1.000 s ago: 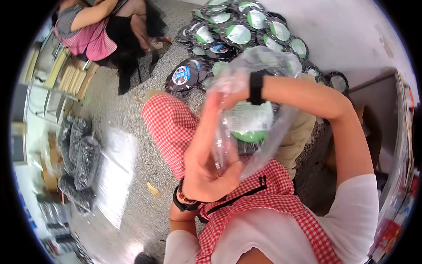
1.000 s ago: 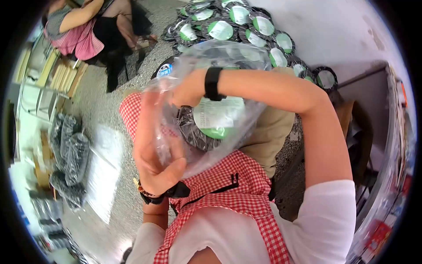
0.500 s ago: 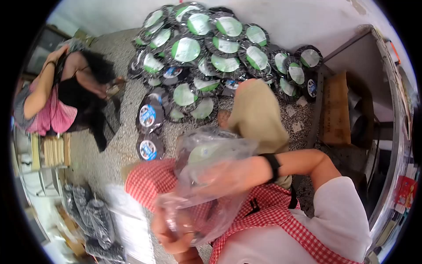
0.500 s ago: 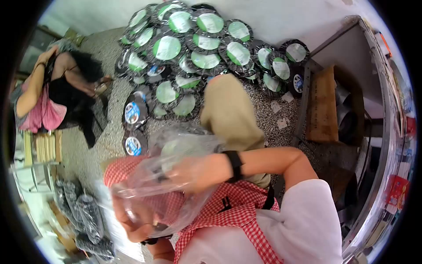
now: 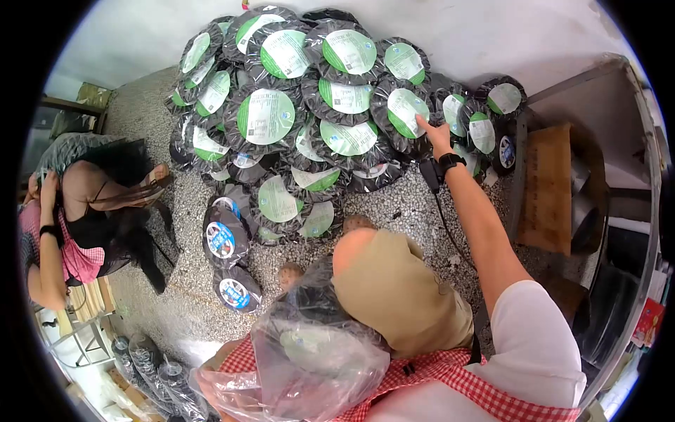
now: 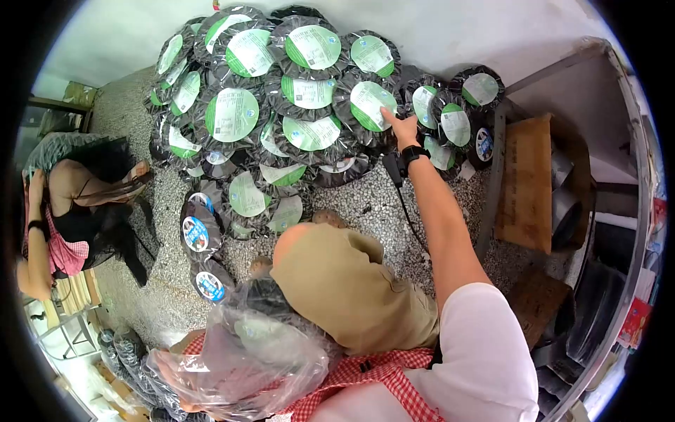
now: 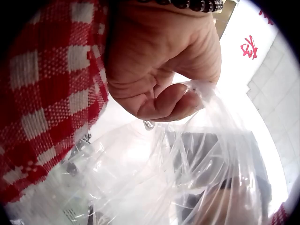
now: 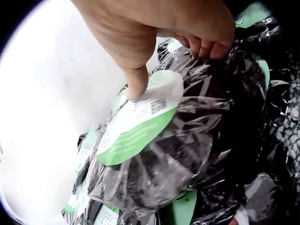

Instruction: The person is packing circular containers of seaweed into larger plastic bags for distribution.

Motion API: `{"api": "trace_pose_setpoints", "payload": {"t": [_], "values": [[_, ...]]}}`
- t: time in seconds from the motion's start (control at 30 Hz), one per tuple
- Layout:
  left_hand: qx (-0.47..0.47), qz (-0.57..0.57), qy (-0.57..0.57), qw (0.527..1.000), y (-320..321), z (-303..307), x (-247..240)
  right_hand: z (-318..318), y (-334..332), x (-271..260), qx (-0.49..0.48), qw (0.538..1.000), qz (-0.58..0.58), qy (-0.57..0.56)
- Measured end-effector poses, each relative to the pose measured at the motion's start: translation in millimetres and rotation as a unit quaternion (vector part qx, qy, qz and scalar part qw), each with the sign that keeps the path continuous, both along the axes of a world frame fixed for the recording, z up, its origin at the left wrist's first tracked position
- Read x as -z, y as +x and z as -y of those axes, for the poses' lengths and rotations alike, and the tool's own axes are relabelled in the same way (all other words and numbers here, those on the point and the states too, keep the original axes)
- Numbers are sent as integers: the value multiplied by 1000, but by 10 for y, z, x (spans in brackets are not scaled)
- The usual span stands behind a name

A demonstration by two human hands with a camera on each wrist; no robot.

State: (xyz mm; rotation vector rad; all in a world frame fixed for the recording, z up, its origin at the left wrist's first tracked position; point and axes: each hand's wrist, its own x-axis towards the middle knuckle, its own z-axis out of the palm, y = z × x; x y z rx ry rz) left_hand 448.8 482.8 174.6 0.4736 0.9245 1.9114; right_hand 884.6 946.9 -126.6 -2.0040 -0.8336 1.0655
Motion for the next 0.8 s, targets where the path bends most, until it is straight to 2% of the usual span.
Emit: {"api": "trace_pose_setpoints", "payload": {"t": [0.07,0.1,0.13,0.17,0.2,0.27,0.33,0.4,0.47,0.53,0.6,0.67,0.7,0.73,0.8], "values": [[-8,-1,-18,1000,-28,10,-10,-3,-43,-157,-7,1000,12,17],[-12,-2,-24,1000,-49,16,-6,31,-60,-341,-15,980,-197,-1],[-13,-1,-31,999,-79,-15,-1,61,-61,-500,-18,918,-396,-21],[-15,0,-39,999,-93,-18,-1,51,-79,-597,-39,894,-446,-6],[-16,0,-41,999,-132,-38,6,9,-64,-628,-92,918,-384,29],[-14,-4,-54,998,-183,-64,-5,-173,-235,-855,-65,898,-415,133],[-13,-6,-67,998,-181,-119,15,-581,-489,-998,-85,852,-481,186],[-8,-4,-79,997,-178,-131,10,-1013,-765,-970,-129,906,-337,222],[-7,-7,-82,997,-181,-137,-4,-1660,-905,-442,-158,944,-208,199],[-9,-9,-85,996,-202,-133,-17,-1673,-1138,-660,-117,933,-276,200],[-12,-11,-88,996,-206,-122,-27,-1606,-1285,-852,-122,920,-309,209],[-19,-13,-89,996,-201,-95,-32,-1593,-1299,-975,-88,924,-353,117],[-23,-15,-90,996,-199,-70,-38,-1631,-1178,-961,-139,884,-445,34],[-27,-14,-86,996,-203,-61,-38,-1594,-1101,-929,-142,858,-491,50],[-29,-16,-90,995,-193,-16,-37,-1217,-1060,-1202,-153,832,-511,152]]}}
